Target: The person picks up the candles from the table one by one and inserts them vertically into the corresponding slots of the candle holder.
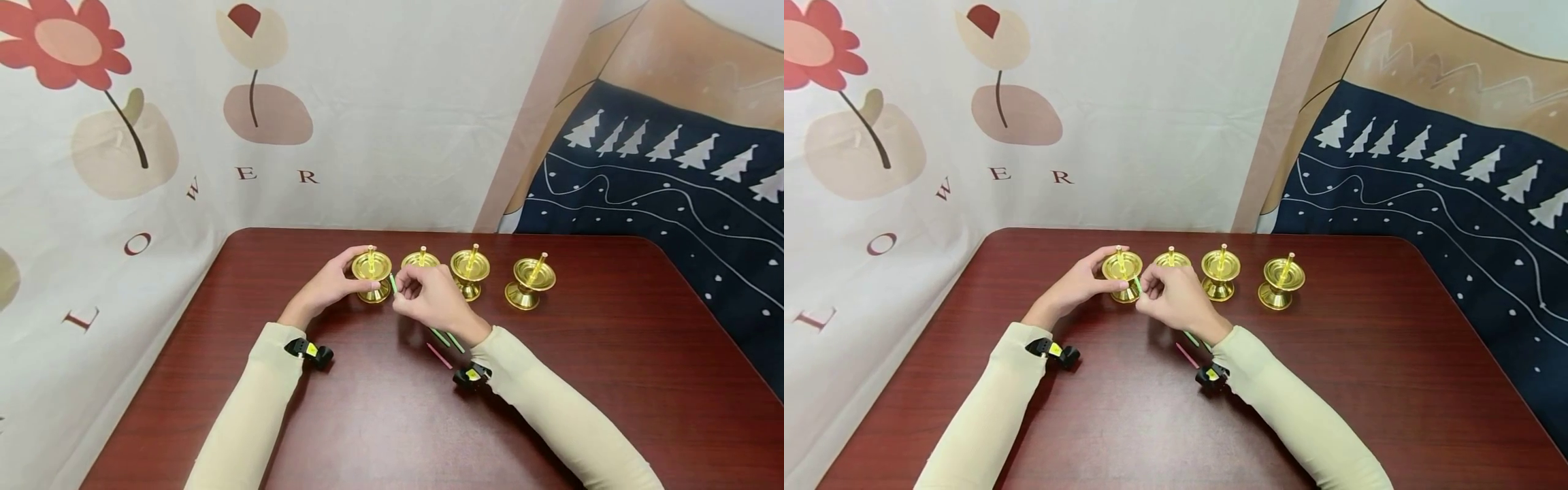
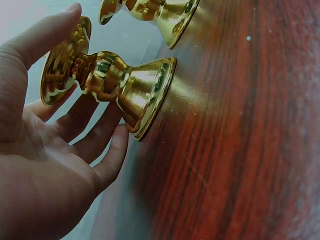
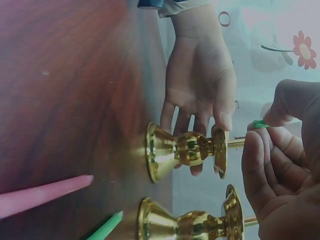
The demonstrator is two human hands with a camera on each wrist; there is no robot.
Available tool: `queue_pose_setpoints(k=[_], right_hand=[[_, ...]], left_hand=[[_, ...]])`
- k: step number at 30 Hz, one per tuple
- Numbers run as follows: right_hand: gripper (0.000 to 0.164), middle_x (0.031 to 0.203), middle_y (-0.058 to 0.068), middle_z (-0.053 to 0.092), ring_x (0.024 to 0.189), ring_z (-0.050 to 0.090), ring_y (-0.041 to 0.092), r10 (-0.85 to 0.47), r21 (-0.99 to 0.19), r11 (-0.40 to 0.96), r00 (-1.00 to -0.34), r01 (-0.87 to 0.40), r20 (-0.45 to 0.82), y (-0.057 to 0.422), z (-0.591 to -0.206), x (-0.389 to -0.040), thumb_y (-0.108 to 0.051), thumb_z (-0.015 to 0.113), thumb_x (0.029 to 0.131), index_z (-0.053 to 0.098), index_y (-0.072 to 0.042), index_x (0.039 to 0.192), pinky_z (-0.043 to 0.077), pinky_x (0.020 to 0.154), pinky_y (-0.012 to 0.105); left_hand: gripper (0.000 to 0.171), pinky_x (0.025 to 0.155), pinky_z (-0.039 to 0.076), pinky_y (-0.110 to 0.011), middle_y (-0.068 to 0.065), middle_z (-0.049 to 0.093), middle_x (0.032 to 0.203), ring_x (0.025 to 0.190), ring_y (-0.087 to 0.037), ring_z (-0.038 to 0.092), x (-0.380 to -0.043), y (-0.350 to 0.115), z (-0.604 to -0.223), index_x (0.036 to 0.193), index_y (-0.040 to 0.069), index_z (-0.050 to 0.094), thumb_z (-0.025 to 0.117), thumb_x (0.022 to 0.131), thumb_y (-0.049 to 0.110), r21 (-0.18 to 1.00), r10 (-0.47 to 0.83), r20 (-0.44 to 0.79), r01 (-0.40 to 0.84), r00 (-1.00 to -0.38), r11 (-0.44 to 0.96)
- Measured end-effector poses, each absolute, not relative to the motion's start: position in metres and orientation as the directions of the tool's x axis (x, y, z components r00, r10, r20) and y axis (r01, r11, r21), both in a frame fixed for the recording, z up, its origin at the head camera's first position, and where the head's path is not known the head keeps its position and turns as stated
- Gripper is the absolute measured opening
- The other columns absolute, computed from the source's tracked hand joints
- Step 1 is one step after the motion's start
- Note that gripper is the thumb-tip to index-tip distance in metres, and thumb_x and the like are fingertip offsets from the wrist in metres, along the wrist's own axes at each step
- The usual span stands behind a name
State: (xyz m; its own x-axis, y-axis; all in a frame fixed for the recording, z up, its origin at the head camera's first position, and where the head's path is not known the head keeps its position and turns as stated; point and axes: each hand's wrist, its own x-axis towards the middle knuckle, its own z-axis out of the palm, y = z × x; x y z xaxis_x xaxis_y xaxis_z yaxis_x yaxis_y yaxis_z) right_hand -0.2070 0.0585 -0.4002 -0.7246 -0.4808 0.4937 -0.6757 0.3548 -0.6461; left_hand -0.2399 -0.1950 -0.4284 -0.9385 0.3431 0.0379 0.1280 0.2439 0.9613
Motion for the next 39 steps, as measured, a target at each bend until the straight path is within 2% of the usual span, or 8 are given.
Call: queue_pose_setpoints(k=[5,11,18,23,27,30,39], right_hand=[[0.016,0.073,-0.006,0.067,0.067,0.065,0.008,-0.442,-0.661,0.340,-0.734,-0.669,0.516,0.049,-0.395,-0.214,-0.003,0.074,0.078,0.067,-0.017,0.081,0.056,0.063,0.025],[0.011,0.075,-0.002,0.072,0.070,0.068,0.012,-0.364,-0.728,0.294,-0.777,-0.619,0.514,0.039,-0.392,-0.225,-0.001,0.075,0.082,0.073,-0.011,0.083,0.057,0.070,0.027],[0.013,0.074,-0.002,0.071,0.071,0.067,0.013,-0.263,-0.777,0.284,-0.825,-0.562,0.501,0.027,-0.387,-0.233,-0.001,0.074,0.083,0.071,-0.013,0.080,0.054,0.066,0.024],[0.017,0.075,-0.001,0.072,0.072,0.067,0.014,-0.239,-0.781,0.284,-0.830,-0.557,0.505,0.021,-0.381,-0.233,-0.002,0.072,0.084,0.070,-0.018,0.080,0.054,0.068,0.024],[0.005,0.080,0.002,0.073,0.074,0.068,0.016,-0.241,-0.771,0.304,-0.828,-0.560,0.506,0.017,-0.378,-0.236,-0.006,0.071,0.088,0.074,-0.009,0.086,0.054,0.070,0.025],[0.006,0.083,0.004,0.074,0.076,0.070,0.019,-0.248,-0.764,0.309,-0.824,-0.566,0.510,0.014,-0.376,-0.239,-0.008,0.071,0.092,0.075,-0.004,0.091,0.054,0.071,0.025],[0.005,0.084,0.005,0.074,0.077,0.070,0.017,-0.251,-0.733,0.309,-0.795,-0.606,0.552,0.009,-0.372,-0.247,-0.004,0.073,0.097,0.076,-0.006,0.093,0.057,0.074,0.027]], left_hand=[[0.079,0.101,0.049,-0.026,-0.020,0.062,0.149,0.128,-0.029,0.060,-0.240,-0.196,-0.429,0.163,0.004,0.047,0.086,0.094,0.003,0.963,0.343,0.029,0.118,-0.939,0.242],[0.079,0.102,0.049,-0.027,-0.020,0.061,0.151,0.130,-0.029,0.060,-0.239,-0.196,-0.427,0.163,0.004,0.046,0.086,0.095,0.004,0.963,0.347,0.035,0.124,-0.937,0.239],[0.079,0.101,0.050,-0.025,-0.020,0.063,0.148,0.126,-0.027,0.062,-0.240,-0.195,-0.428,0.163,0.004,0.046,0.085,0.094,0.004,0.964,0.347,0.038,0.126,-0.937,0.236],[0.079,0.100,0.050,-0.025,-0.020,0.062,0.149,0.127,-0.028,0.061,-0.239,-0.195,-0.428,0.163,0.004,0.046,0.085,0.094,0.003,0.965,0.347,0.036,0.122,-0.937,0.231],[0.077,0.101,0.050,-0.027,-0.020,0.062,0.149,0.126,-0.029,0.061,-0.239,-0.195,-0.429,0.162,0.004,0.047,0.084,0.095,0.002,0.967,0.353,0.038,0.124,-0.935,0.223],[0.076,0.103,0.050,-0.029,-0.020,0.063,0.148,0.127,-0.030,0.062,-0.239,-0.196,-0.428,0.162,0.004,0.048,0.084,0.096,0.003,0.966,0.358,0.040,0.128,-0.933,0.224],[0.073,0.105,0.049,-0.032,-0.018,0.065,0.144,0.125,-0.027,0.062,-0.239,-0.195,-0.428,0.160,0.005,0.050,0.084,0.096,0.004,0.966,0.360,0.047,0.134,-0.932,0.221]])
